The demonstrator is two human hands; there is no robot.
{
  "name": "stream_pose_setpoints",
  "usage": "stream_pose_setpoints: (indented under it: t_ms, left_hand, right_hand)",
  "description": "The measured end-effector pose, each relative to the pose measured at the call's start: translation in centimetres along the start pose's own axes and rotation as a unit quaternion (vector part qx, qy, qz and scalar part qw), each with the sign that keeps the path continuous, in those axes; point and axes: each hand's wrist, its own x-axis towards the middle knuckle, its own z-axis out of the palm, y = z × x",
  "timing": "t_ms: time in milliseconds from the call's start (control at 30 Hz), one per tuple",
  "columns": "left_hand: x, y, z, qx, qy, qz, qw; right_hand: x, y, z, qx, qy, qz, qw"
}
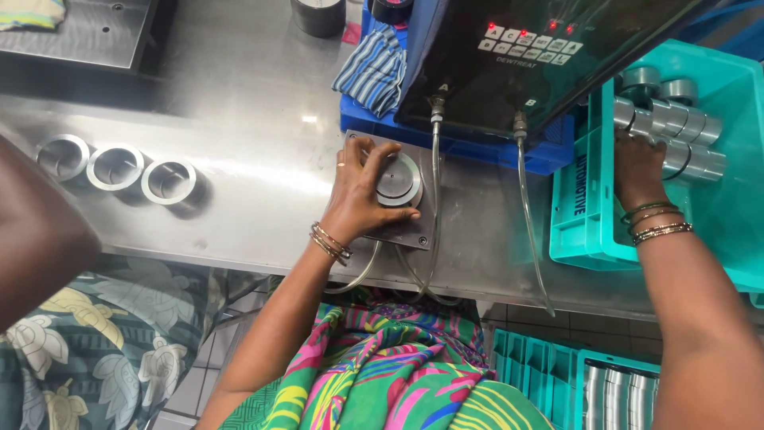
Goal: Sort and place metal rings into a machine for processing or inspection.
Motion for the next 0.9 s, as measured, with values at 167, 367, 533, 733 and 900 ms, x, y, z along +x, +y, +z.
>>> stream_pose_setpoints:
  t_ms: [167, 367, 533, 733, 900]
  left_hand:
    - [-1.1, -2.2, -0.5, -0.051, -0.013, 0.017, 0.998]
    - [0.1, -0.2, -0.4, 0.014, 0.018, 0.015, 1.000]
    - [0.2, -0.7, 0.6, 0.027, 0.037, 0.019, 0.999]
    - [1.7, 2.2, -2.5, 0.026, 0.109, 0.053, 0.992]
    - [1.3, -0.2, -5.6, 0.023, 0.199, 0.065, 0.978]
  right_hand:
    - [-0.6, -1.2, -8.3, 0.114, -0.026, 0.117, 0.986]
    - [-5.0, 2.7, -6.2, 0.509, 0.317, 0.164, 0.783]
    - [-9.6, -5.8, -14.8, 0.749, 0.322, 0.138, 0.563]
    - [-8.2, -19.3, -22.4, 0.754, 0.230, 0.060, 0.612]
    - [-5.9, -27.5, -25.1, 0.557, 0.234, -0.062, 0.795]
